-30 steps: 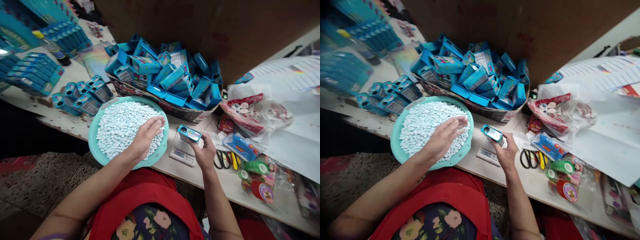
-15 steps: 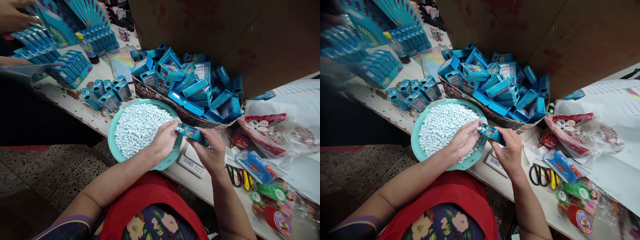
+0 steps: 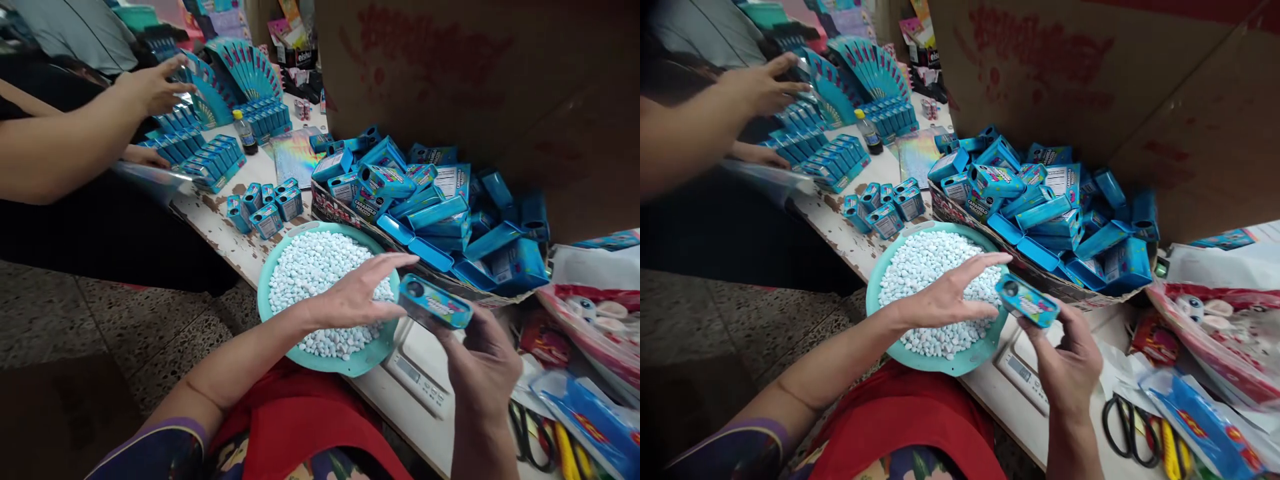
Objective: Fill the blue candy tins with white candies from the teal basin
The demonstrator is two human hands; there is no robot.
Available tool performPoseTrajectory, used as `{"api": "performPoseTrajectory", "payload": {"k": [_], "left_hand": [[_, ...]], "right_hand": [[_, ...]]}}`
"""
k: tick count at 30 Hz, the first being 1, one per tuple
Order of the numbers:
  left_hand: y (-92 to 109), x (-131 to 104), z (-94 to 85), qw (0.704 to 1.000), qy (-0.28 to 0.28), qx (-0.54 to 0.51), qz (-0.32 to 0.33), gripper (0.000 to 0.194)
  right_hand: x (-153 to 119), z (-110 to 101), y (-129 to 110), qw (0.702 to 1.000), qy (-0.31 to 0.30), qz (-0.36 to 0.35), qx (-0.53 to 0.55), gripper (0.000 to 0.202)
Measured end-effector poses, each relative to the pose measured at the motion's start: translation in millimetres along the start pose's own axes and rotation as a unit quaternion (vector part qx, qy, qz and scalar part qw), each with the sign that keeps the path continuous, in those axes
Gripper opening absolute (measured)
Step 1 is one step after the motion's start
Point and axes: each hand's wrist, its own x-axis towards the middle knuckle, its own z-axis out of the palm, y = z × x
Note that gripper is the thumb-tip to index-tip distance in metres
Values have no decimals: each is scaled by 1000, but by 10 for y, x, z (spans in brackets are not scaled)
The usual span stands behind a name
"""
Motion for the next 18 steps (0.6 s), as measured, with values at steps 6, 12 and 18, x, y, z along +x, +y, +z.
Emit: {"api": "performPoseTrajectory", "payload": {"k": [6, 12, 18], "left_hand": [[205, -245, -482, 957, 140, 252, 28, 36], [-423, -956, -1400, 807, 376, 422, -171, 46], [-1509, -1259, -1527, 816, 375, 374, -234, 41]], "right_hand": [[311, 210, -105, 995, -53, -72, 53, 59], [845, 113, 85, 987, 16, -112, -118, 38], [1014, 330, 304, 967, 52, -163, -189, 37]]}}
